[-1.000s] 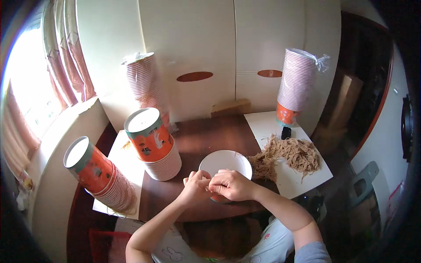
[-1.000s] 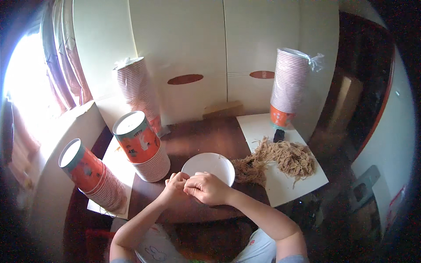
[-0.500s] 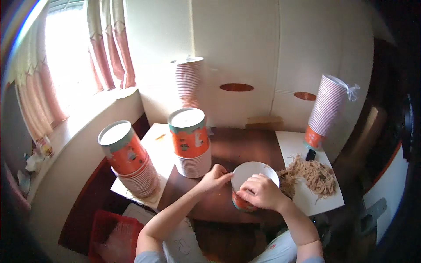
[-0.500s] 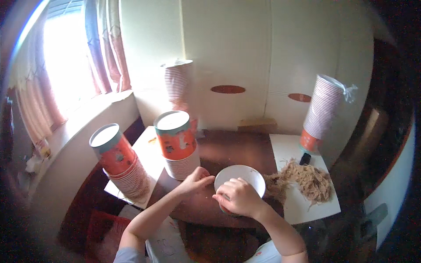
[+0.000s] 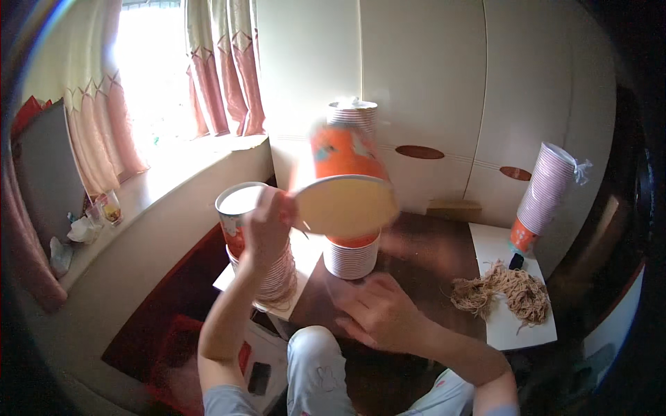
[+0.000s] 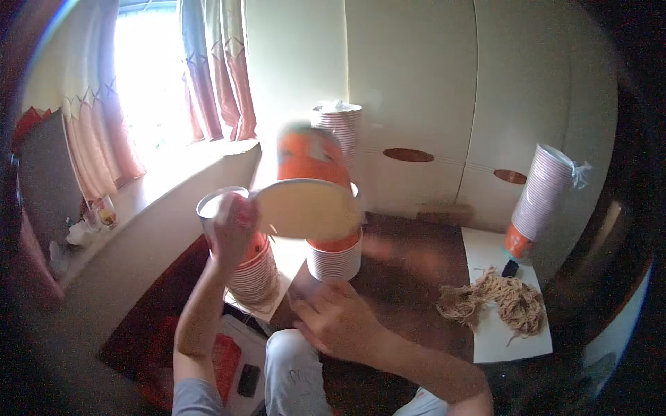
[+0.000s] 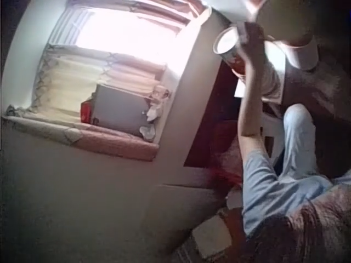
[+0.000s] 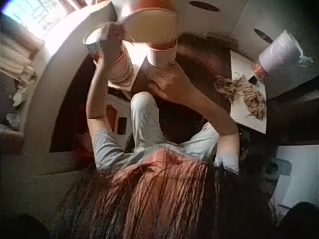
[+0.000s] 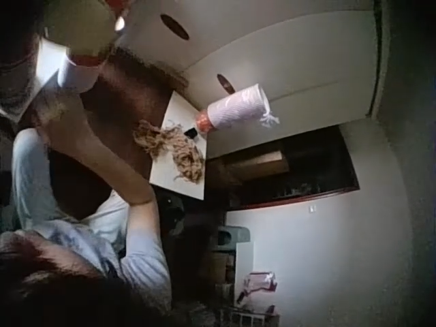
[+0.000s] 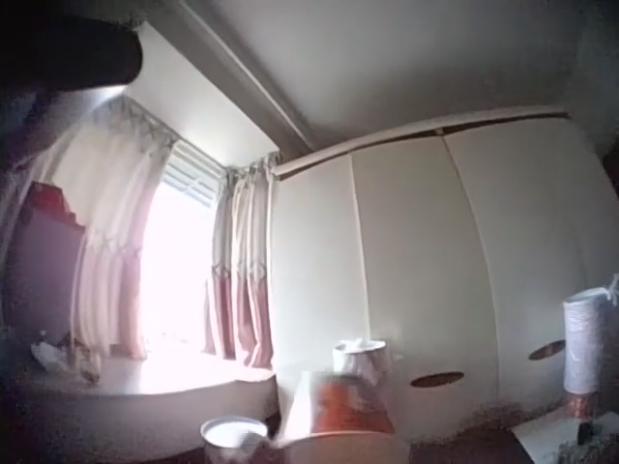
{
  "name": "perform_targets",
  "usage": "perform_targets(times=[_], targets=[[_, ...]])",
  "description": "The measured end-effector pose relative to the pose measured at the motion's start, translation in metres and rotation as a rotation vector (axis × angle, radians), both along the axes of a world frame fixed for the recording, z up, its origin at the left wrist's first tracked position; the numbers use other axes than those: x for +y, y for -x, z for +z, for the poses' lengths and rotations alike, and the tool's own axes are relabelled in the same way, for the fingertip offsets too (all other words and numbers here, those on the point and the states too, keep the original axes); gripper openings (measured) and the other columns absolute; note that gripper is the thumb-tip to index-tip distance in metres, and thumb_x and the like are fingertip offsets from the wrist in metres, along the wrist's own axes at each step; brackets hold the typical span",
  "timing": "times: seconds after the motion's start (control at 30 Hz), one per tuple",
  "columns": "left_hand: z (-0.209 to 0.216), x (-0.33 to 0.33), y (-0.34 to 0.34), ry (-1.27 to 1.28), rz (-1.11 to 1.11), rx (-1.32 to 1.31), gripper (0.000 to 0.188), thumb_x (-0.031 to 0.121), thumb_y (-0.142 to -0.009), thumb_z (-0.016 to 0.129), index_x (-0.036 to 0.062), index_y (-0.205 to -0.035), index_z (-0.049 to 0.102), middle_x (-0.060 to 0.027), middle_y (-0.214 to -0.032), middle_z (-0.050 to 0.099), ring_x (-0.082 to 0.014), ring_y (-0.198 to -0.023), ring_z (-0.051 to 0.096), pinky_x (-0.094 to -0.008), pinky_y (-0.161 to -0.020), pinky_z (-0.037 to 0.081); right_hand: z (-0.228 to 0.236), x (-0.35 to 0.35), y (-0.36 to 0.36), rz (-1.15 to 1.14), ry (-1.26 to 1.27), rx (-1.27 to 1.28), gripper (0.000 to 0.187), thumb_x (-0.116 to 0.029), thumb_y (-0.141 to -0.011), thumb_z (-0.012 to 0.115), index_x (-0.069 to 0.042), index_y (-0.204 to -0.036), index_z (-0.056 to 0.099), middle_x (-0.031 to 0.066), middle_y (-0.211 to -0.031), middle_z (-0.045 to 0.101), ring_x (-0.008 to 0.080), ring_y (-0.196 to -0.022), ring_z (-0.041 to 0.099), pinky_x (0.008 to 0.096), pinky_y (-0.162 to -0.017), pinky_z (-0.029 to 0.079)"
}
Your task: Manually placing brown fibers or threads into large paper cups as part of a manufacturing or assembly process.
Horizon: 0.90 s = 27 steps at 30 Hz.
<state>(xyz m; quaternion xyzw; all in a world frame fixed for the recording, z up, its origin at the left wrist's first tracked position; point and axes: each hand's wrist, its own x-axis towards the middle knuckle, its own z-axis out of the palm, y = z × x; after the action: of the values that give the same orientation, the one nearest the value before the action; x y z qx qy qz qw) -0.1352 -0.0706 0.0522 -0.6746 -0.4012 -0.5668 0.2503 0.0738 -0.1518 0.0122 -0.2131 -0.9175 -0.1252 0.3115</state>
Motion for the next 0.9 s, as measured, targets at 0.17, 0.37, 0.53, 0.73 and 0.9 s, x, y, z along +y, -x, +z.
perform_targets(times=[0.17, 0.37, 0.53, 0.73, 0.9], targets=[[0.032, 0.015, 0.123, -0.396, 0.502, 0.215, 0.020, 0.005, -0.061, 0.062, 0.0088, -0.070, 0.045, -0.0059, -0.072, 0.047, -0.0230, -0.061, 0.052, -0.0346, -0.047, 0.043, 0.000, 0.067, 0.107, 0.141, -0.237, 0.088, 0.036, -0.016, -0.071, 0.057, 0.000, -0.102, 0.048, 0.0091, -0.080, 0.052, 0.0223, -0.078, 0.051, 0.0335, -0.076, 0.038], [-0.021, 0.067, 0.189, -0.306, 0.744, 0.370, 0.013, 0.007, -0.065, 0.056, 0.0096, -0.071, 0.045, -0.0051, -0.072, 0.046, -0.0212, -0.066, 0.051, -0.0322, -0.049, 0.045, -0.033, 0.097, 0.185, 0.021, -0.219, 0.005, 0.031, -0.011, -0.072, 0.050, 0.003, -0.100, 0.050, 0.0110, -0.085, 0.053, 0.0246, -0.085, 0.052, 0.0370, -0.079, 0.040], [-0.076, 0.062, 0.192, 0.000, 0.647, 0.284, 0.008, 0.006, -0.074, 0.050, 0.0073, -0.079, 0.044, -0.0082, -0.080, 0.046, -0.0244, -0.070, 0.053, -0.0350, -0.050, 0.048, -0.086, 0.104, 0.192, -0.040, 0.181, -0.175, 0.027, -0.017, -0.070, 0.055, 0.001, -0.090, 0.054, 0.0162, -0.093, 0.056, 0.0301, -0.095, 0.051, 0.0393, -0.083, 0.040], [-0.125, 0.045, 0.182, 0.136, 0.294, 0.199, 0.015, 0.003, -0.075, 0.049, 0.0053, -0.089, 0.044, -0.0127, -0.094, 0.048, -0.0295, -0.084, 0.054, -0.0384, -0.069, 0.050, -0.122, 0.093, 0.177, -0.040, 0.447, -0.344, 0.063, -0.012, -0.065, 0.055, 0.007, -0.120, 0.033, 0.0239, -0.118, 0.041, 0.0366, -0.112, 0.038, 0.0401, -0.098, 0.029], [-0.133, 0.030, 0.181, 0.096, 0.386, -0.060, 0.035, -0.005, -0.065, 0.044, 0.0008, -0.098, 0.043, -0.0174, -0.107, 0.045, -0.0353, -0.109, 0.041, -0.0416, -0.094, 0.035, -0.165, 0.077, 0.180, 0.087, 0.270, -0.147, 0.058, -0.014, -0.069, 0.057, 0.006, -0.119, 0.035, 0.0239, -0.115, 0.041, 0.0365, -0.110, 0.040, 0.0394, -0.095, 0.032]])
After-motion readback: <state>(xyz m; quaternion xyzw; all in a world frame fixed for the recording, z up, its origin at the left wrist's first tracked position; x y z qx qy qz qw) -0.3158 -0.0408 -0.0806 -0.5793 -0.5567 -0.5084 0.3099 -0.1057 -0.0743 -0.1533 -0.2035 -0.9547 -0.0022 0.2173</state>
